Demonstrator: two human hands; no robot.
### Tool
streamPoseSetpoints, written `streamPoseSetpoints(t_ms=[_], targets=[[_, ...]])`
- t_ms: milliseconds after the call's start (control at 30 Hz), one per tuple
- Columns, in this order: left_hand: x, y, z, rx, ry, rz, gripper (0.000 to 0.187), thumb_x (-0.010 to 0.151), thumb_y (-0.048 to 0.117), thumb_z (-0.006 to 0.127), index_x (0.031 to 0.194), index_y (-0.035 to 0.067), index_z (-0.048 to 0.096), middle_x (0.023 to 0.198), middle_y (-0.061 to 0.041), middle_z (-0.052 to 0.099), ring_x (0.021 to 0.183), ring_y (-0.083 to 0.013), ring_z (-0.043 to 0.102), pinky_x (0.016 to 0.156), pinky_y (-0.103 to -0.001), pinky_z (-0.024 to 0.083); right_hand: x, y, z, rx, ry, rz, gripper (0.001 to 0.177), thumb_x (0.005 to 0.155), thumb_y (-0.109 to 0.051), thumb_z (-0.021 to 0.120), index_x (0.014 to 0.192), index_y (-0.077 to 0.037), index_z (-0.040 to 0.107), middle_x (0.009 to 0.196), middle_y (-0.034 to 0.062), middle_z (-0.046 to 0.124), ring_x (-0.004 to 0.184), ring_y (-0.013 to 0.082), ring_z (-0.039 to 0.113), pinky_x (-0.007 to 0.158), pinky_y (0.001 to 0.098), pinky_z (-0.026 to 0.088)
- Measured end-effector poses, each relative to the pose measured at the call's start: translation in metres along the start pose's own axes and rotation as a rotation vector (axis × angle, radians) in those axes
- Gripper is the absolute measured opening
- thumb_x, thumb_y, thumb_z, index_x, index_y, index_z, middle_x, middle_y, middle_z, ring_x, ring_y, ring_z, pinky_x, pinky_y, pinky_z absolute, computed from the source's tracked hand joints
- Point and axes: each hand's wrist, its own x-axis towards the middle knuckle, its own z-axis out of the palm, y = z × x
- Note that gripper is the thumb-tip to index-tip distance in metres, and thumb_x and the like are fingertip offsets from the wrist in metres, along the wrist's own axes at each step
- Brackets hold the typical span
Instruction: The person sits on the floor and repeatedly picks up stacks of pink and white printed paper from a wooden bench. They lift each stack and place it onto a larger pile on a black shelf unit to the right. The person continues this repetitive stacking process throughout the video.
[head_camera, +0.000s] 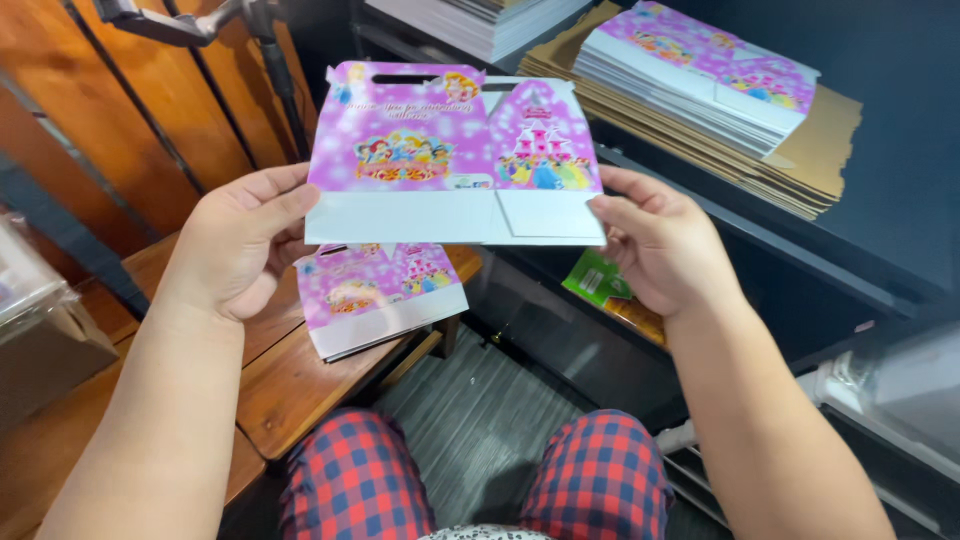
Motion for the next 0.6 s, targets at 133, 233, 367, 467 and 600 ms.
streamPoseSetpoints(t_ms=[133,233,367,467,600], targets=[[0.004,0.02,0.044,-0.071,-0.064,0.022,0.044,0.091,0.021,0.069,0.133,0.008,0.07,0.103,-0.008,0.077,0.08,-0.0147,0.073,0.058,-0.023,0.058,-0.004,-0.021,-0.033,-0.028,0.037,-0.087,0.057,0.092,-0.011,0.065,0.147,-0.001,0.055,0.114,0.0129,0.073,0.076,0.0065,0.068,0.056,0.0115,0.051],[0.011,0.032,0.08,0.001,-0.065,-0.013,0.051,0.092,0.022,0.065,0.142,0.012,0.066,0.11,-0.002,0.075,0.097,-0.0117,0.072,0.08,-0.026,0.062,-0.01,-0.037,-0.056,0.003,0.1,-0.15,0.052,0.089,-0.009,0.069,0.139,-0.001,0.059,0.115,0.0154,0.074,0.077,0.009,0.07,0.052,0.0117,0.054],[0.029,0.039,0.12,0.073,-0.143,0.019,0.053,0.09,0.023,0.066,0.143,0.014,0.067,0.104,-0.004,0.077,0.085,-0.0117,0.074,0.07,-0.017,0.057,-0.017,-0.057,-0.083,-0.014,0.251,-0.177,0.046,0.088,-0.01,0.072,0.133,-0.009,0.063,0.11,0.0069,0.075,0.077,0.0057,0.071,0.054,0.0108,0.054],[0.038,0.051,0.15,0.06,-0.199,0.02,0.053,0.09,0.018,0.067,0.143,0.011,0.066,0.104,-0.005,0.077,0.083,-0.0112,0.073,0.067,-0.015,0.059,-0.021,-0.07,-0.1,-0.015,0.282,-0.215,0.047,0.088,-0.01,0.071,0.134,-0.007,0.061,0.119,0.0127,0.075,0.091,0.0118,0.076,0.056,0.0092,0.056],[0.068,0.056,0.184,0.031,-0.279,0.044,0.05,0.092,0.01,0.066,0.141,0.007,0.067,0.093,-0.006,0.073,0.079,-0.0072,0.071,0.068,-0.013,0.062,-0.016,-0.085,-0.126,-0.036,0.302,-0.263,0.049,0.087,-0.01,0.071,0.135,-0.003,0.061,0.12,0.017,0.076,0.093,0.015,0.078,0.06,0.0092,0.058]])
